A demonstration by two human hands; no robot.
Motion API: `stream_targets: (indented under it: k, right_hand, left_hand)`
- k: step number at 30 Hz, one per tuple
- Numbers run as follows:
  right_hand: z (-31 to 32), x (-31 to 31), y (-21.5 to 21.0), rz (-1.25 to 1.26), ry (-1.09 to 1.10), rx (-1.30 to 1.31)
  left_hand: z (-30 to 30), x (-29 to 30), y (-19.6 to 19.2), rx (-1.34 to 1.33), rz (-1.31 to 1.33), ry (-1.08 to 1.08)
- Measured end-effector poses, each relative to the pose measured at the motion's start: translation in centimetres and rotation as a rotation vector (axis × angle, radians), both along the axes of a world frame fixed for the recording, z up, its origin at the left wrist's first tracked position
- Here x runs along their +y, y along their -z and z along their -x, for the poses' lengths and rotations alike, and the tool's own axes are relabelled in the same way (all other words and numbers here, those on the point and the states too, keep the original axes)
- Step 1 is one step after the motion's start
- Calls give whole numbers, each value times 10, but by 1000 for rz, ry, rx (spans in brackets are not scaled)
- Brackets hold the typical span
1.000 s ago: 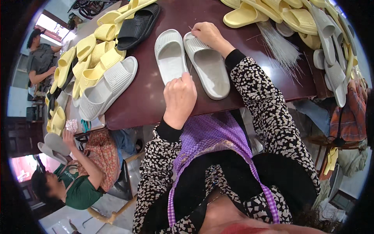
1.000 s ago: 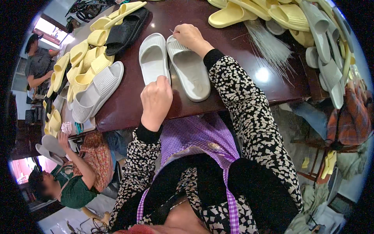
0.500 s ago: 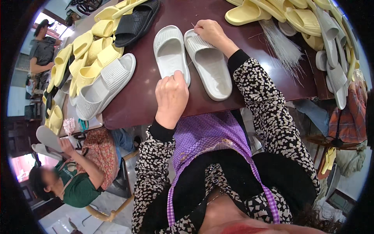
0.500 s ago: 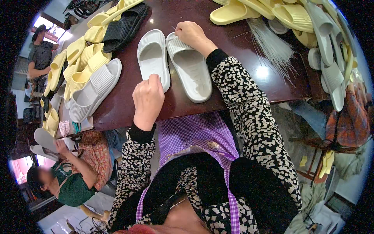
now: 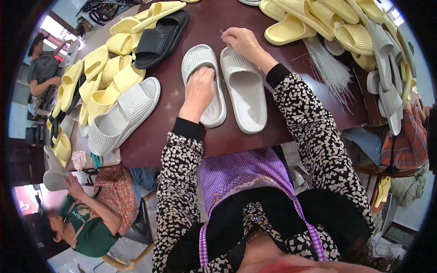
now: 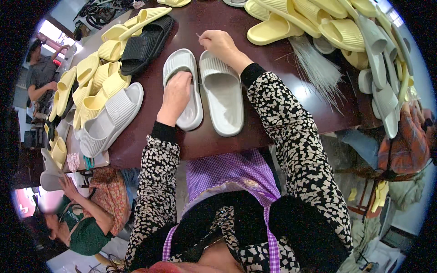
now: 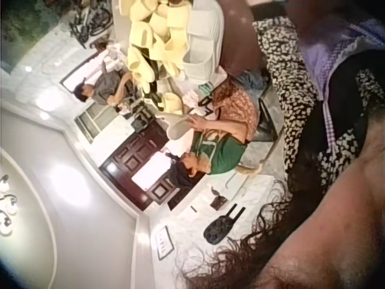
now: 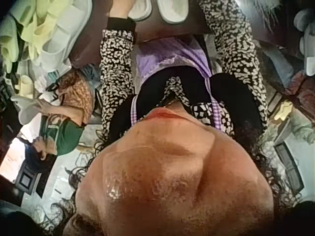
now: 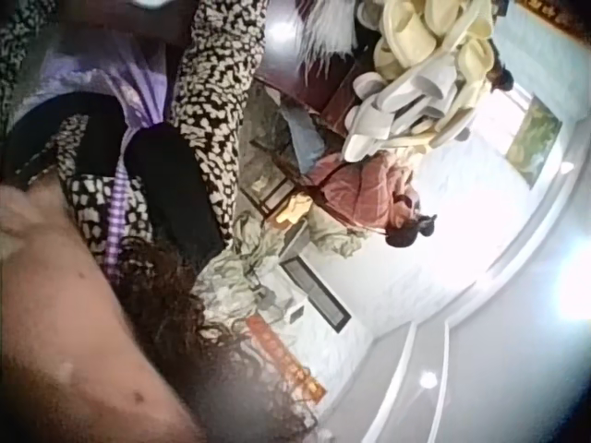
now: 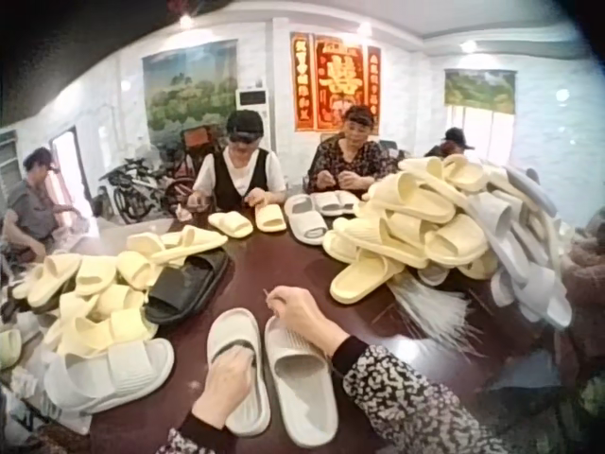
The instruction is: The person pairs slippers by threading plastic ties through them by hand, fastening each pair together and placing them on the table.
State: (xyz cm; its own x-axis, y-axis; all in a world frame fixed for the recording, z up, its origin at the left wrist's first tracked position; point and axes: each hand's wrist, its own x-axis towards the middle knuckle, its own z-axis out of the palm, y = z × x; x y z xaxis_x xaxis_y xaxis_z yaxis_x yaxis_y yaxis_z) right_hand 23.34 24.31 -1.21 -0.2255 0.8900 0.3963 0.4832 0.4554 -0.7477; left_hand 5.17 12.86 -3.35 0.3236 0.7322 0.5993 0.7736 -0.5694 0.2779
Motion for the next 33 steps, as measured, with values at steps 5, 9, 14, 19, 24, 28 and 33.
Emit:
stream_targets:
  k: [5,9,14,19,24,28,33]
  right_hand:
    - [19,9,-3,-101,-247,-2]
    - [71,20,-18,-57,-458,-234]
    - [88,40,-2,-48,-665,-291]
    - [81,48,-12,231,-704,-264]
    - [81,44,-16,198,-734,-307]
    - [85,35,-26,182,-700,-380]
    - [86,29,-20,58,-615,-494]
  left_hand:
    - [-5,-11,10,-87,51,28]
    - [15,-14,15,-144,33,20]
    - [10,-20,15,-138,7,16]
    - [9,-18,1,-86,3,25]
    - [9,-17,-1,-102,-10,33]
    - [11,-19,-3,-127,-4,35]
    - [12,-18,4,-136,13,33]
